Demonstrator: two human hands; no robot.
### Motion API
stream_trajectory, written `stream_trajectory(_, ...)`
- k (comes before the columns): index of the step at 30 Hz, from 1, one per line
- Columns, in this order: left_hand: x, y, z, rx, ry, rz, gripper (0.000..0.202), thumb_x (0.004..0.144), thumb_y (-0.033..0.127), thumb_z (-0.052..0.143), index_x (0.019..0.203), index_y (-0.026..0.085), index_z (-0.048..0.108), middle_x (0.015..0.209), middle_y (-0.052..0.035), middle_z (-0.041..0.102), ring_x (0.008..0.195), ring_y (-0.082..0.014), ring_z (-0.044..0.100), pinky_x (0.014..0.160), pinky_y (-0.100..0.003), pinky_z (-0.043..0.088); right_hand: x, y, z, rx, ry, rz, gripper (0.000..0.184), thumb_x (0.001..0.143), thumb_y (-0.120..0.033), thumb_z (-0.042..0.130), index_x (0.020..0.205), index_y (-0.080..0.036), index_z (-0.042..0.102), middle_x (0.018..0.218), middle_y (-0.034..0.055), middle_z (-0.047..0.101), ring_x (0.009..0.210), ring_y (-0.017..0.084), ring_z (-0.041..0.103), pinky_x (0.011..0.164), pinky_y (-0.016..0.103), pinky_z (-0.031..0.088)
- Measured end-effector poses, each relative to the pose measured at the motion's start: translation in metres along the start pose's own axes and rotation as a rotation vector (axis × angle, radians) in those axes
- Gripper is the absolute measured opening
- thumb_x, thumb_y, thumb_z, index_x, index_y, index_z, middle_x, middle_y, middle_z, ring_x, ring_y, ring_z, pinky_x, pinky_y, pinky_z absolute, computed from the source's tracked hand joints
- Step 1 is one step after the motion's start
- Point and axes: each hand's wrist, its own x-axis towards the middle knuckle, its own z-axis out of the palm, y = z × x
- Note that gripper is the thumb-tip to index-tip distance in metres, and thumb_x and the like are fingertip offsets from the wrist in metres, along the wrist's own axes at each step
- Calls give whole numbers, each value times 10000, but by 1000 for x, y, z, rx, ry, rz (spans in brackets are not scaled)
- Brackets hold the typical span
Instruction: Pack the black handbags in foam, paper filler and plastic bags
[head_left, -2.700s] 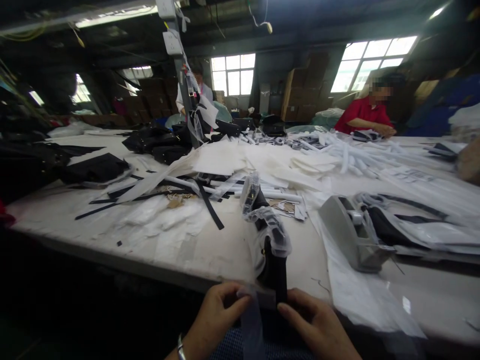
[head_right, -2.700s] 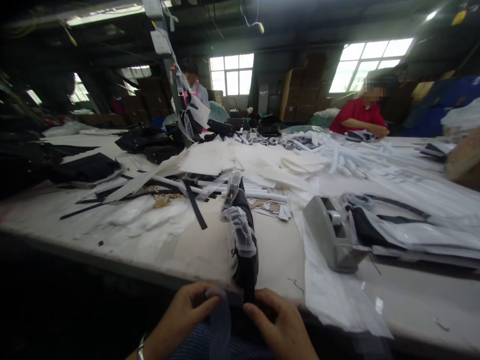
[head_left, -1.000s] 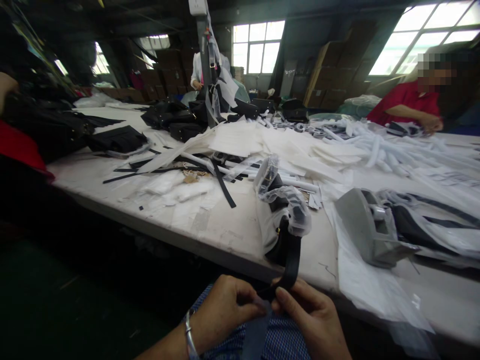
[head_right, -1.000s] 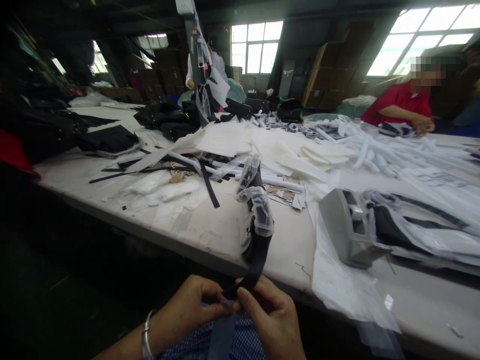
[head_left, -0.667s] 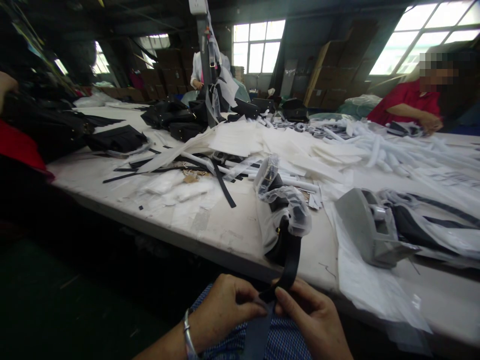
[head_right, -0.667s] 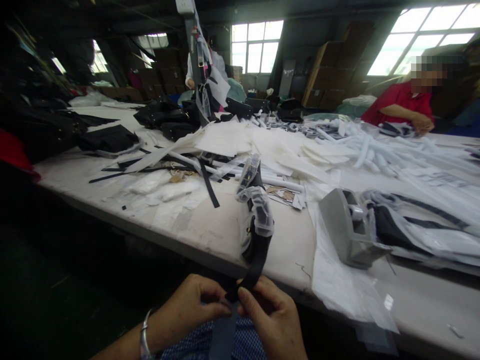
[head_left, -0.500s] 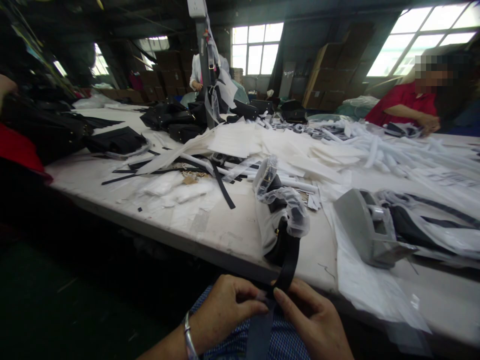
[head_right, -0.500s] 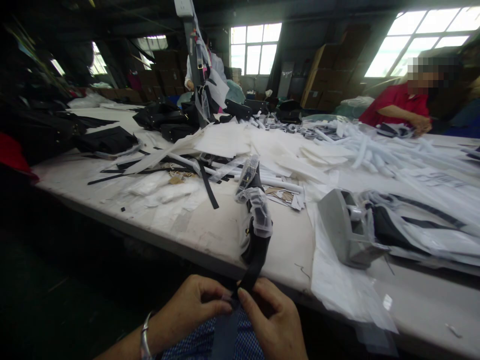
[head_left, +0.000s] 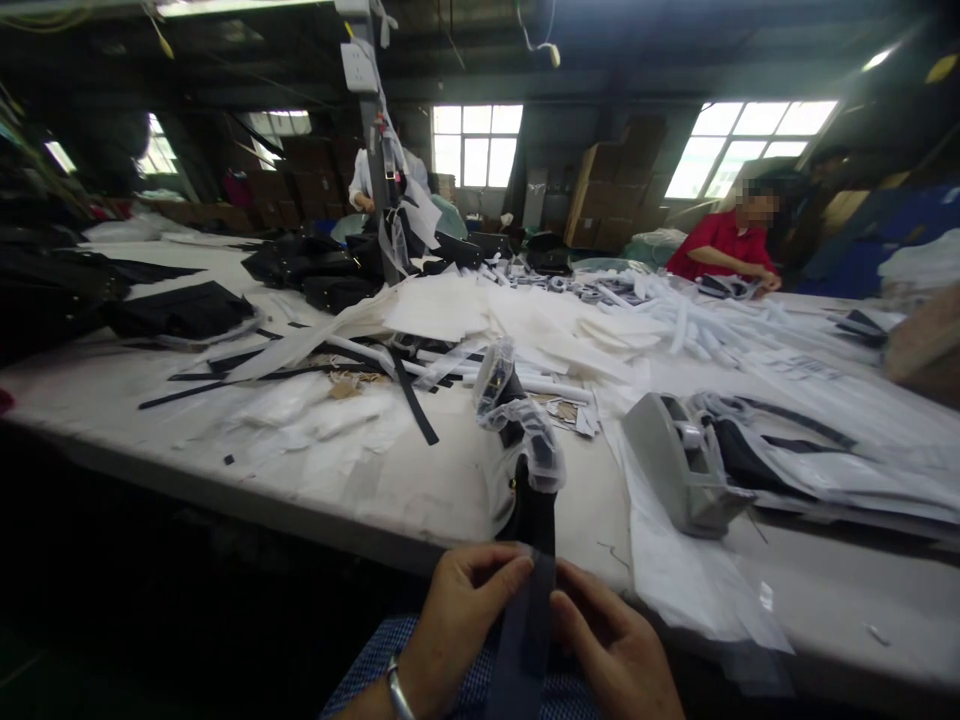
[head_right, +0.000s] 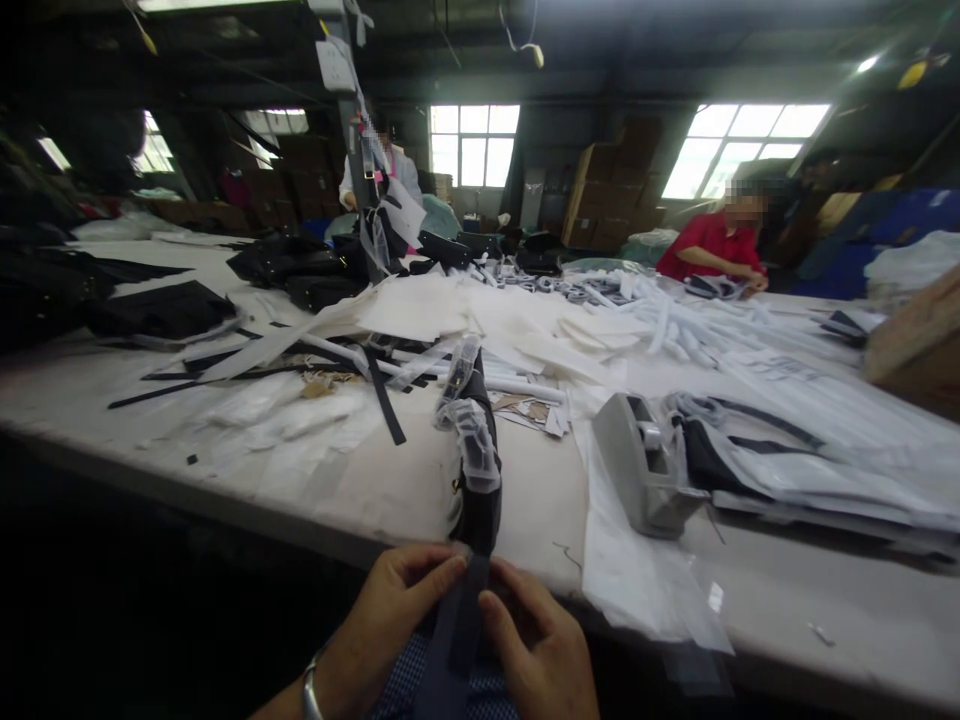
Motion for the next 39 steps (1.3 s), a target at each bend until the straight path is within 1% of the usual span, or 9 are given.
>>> stream_trajectory(3,7,-4,6,-42,27,0,334,802,436,724,968,151,770,984,-90,746,868,-221,670,785,-306,508,10,-3,1,47,-7,66,420,790,-505,696,1074,-201,757,883,88,776,765,247,726,685,308,603)
stream_trajectory(6,12,-4,9,-74,72,-40,389,809,471,711,1006,138,756,877,-78,748,820,-220,673,767,-314,510,21,-8,5,56,-16,95,464,791,-544,678,1043,-162,756,675,52,728,553,191,639,517,269,528)
stream_trajectory(12,19,-2,16,-66,199,141,318,815,449,710,937,158,753,1018,-80,725,992,-243,649,882,-312,492,37,-24,9,88,-28,68,459,787,-539,688,1031,-156,752,760,56,738,547,156,590,520,263,482)
stream_trajectory(18,29,2,21,-69,290,227,291,795,447,723,859,164,749,1142,-85,666,1122,-250,600,941,-284,467,46,-38,9,71,-8,18,422,784,-516,696,996,-159,770,639,27,696,499,147,558,495,256,463)
stream_trajectory(24,18,-3,18,-240,214,103,426,814,485,703,1095,172,635,992,-93,705,844,-220,682,681,-280,533,44,-44,16,41,21,33,404,789,-526,687,927,-154,766,551,-7,627,476,136,538,462,229,429)
stream_trajectory(29,13,-14,16,-166,212,103,322,787,434,744,923,153,662,881,-61,704,823,-196,658,715,-266,515,39,-41,23,10,89,39,410,792,-548,676,879,-154,745,514,-17,587,477,141,535,477,234,433)
stream_trajectory(34,15,-17,16,-114,271,144,289,794,397,732,939,151,692,883,-72,729,838,-220,673,740,-288,518,40,-44,27,14,52,6,392,788,-553,677,833,-167,728,572,2,631,478,141,537,494,240,444)
stream_trajectory(37,16,-16,15,1,319,212,218,821,361,701,912,163,698,852,-64,726,793,-216,678,696,-284,521,42,-49,29,-26,58,-20,372,799,-543,668,754,-177,718,539,-7,609,463,128,514,482,229,421)
stream_trajectory(39,15,-13,13,132,347,311,146,840,319,682,885,182,708,833,-50,716,765,-199,670,677,-269,516,43,-51,31,-60,86,-29,378,813,-531,657,678,-180,695,491,-17,565,457,121,492,472,219,397)
